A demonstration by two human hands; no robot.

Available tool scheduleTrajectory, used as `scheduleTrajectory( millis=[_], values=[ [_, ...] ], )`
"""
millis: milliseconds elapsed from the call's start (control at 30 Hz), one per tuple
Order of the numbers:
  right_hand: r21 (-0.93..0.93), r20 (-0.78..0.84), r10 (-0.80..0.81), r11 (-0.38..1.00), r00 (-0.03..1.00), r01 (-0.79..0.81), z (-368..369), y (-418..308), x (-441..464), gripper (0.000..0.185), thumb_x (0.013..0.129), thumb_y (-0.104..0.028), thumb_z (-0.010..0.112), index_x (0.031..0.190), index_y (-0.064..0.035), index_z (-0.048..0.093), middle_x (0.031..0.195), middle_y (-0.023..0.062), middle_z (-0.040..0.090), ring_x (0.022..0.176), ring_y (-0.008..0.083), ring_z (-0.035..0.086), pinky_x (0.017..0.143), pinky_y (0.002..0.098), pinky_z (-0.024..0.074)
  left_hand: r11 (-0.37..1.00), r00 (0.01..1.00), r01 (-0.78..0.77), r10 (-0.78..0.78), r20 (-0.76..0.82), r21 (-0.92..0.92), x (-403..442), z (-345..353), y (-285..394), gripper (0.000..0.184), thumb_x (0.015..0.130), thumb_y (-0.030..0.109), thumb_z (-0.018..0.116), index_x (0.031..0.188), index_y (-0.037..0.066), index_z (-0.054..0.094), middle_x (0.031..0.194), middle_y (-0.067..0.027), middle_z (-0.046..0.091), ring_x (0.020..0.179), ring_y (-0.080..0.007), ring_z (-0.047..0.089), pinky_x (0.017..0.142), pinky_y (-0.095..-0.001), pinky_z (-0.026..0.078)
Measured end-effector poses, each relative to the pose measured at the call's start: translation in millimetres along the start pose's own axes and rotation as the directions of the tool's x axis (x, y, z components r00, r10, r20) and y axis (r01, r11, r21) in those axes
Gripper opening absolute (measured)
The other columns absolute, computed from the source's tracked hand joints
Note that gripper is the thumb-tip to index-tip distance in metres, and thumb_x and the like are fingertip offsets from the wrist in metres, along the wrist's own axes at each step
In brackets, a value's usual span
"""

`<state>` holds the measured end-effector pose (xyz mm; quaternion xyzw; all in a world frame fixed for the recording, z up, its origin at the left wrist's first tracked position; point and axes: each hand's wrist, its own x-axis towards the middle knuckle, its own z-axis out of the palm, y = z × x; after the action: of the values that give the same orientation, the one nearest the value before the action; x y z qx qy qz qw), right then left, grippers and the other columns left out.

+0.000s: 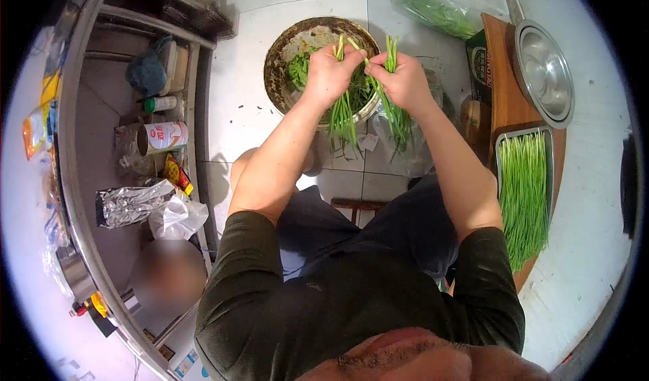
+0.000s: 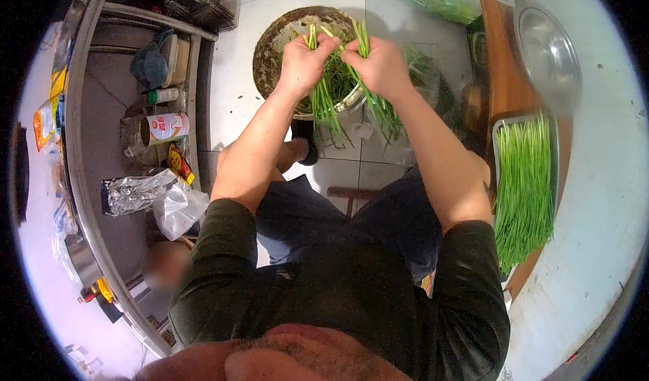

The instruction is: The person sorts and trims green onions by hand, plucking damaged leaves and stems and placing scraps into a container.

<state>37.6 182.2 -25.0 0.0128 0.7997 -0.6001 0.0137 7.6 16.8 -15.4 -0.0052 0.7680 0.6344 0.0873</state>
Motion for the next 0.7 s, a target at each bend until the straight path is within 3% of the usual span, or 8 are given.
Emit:
scheduleTrajectory(
  millis=[100, 200, 300, 400, 500, 633, 700],
  values=[
    [-0.062, -0.01, 0.057, 0.996, 0.998, -0.058, -2, -8, -3, 0.024, 0.079, -0.029, 0.071, 0.088, -0.0062, 0.068, 0.067, 0.0098, 0.064, 0.061, 0.0191, 0.06, 0.062, 0.0336, 0.047, 0.999, 0.999, 0.017, -0.015, -0.033, 0.05, 2, -2, -4, 0.022, 0.086, 0.023, 0.068, 0.081, 0.002, 0.066, 0.062, 0.0009, 0.057, 0.059, -0.0063, 0.048, 0.055, -0.0263, 0.042],
    [-0.015, -0.006, -0.025, 1.0, 1.0, 0.024, -1, 1, 0, 0.024, 0.079, -0.029, 0.07, 0.087, -0.0068, 0.07, 0.067, 0.0085, 0.064, 0.061, 0.0188, 0.06, 0.062, 0.0329, 0.047, 0.999, 1.0, 0.008, -0.008, 0.015, 0.047, 5, -5, -6, 0.025, 0.089, 0.026, 0.065, 0.083, 0.001, 0.065, 0.061, 0.0007, 0.056, 0.058, -0.0069, 0.047, 0.055, -0.0278, 0.042],
    [0.012, 0.035, 0.003, 1.0, 0.999, -0.004, -4, -1, 0, 0.022, 0.079, -0.027, 0.069, 0.086, -0.0067, 0.071, 0.067, 0.0073, 0.065, 0.061, 0.0172, 0.059, 0.061, 0.0319, 0.0469, 0.999, 0.997, -0.025, 0.022, 0.069, 0.033, 5, -8, -3, 0.027, 0.091, 0.027, 0.061, 0.087, 0.001, 0.064, 0.062, 0.0002, 0.055, 0.059, -0.0081, 0.047, 0.055, -0.0293, 0.041],
    [0.026, 0.103, 0.051, 0.998, 0.993, -0.054, -9, -11, -2, 0.02, 0.08, -0.025, 0.067, 0.084, -0.0063, 0.072, 0.066, 0.0054, 0.066, 0.06, 0.0144, 0.059, 0.06, 0.03, 0.0464, 0.998, 0.994, -0.023, 0.016, 0.106, 0.066, 1, -9, 6, 0.021, 0.096, 0.022, 0.056, 0.084, 0.006, 0.059, 0.063, 0.0058, 0.049, 0.054, -0.0045, 0.041, 0.049, -0.0232, 0.032],
    [0.099, 0.135, 0.079, 0.991, 0.988, -0.093, -10, -13, -4, 0.018, 0.08, -0.022, 0.066, 0.083, -0.0046, 0.072, 0.066, 0.0031, 0.066, 0.056, 0.0105, 0.055, 0.054, 0.0279, 0.043, 0.991, 0.996, -0.07, 0.064, 0.055, 0.117, 5, -13, 1, 0.027, 0.093, 0.027, 0.058, 0.089, 0.002, 0.065, 0.061, 0.0012, 0.053, 0.057, -0.008, 0.046, 0.054, -0.0292, 0.04],
    [0.251, 0.181, 0.173, 0.944, 0.968, -0.215, -10, -18, -3, 0.018, 0.082, -0.02, 0.066, 0.081, -0.003, 0.071, 0.064, 0.0006, 0.063, 0.051, 0.0068, 0.048, 0.048, 0.0257, 0.0367, 0.994, 0.998, 0.053, -0.057, -0.035, -0.093, 10, -15, 0, 0.028, 0.092, 0.029, 0.058, 0.083, 0.004, 0.065, 0.059, 0.0027, 0.05, 0.054, -0.0071, 0.042, 0.051, -0.0289, 0.036],
    [0.321, 0.17, 0.176, 0.92, 0.97, -0.224, -9, -22, -4, 0.018, 0.083, -0.02, 0.066, 0.081, -0.0026, 0.071, 0.064, -0.0003, 0.062, 0.049, 0.0055, 0.045, 0.047, 0.0248, 0.0343, 0.996, 0.997, 0.07, -0.072, -0.025, -0.05, 11, -15, -2, 0.027, 0.092, 0.028, 0.059, 0.08, 0.004, 0.065, 0.059, 0.0032, 0.05, 0.054, -0.0068, 0.042, 0.051, -0.0292, 0.036]
  ],
)
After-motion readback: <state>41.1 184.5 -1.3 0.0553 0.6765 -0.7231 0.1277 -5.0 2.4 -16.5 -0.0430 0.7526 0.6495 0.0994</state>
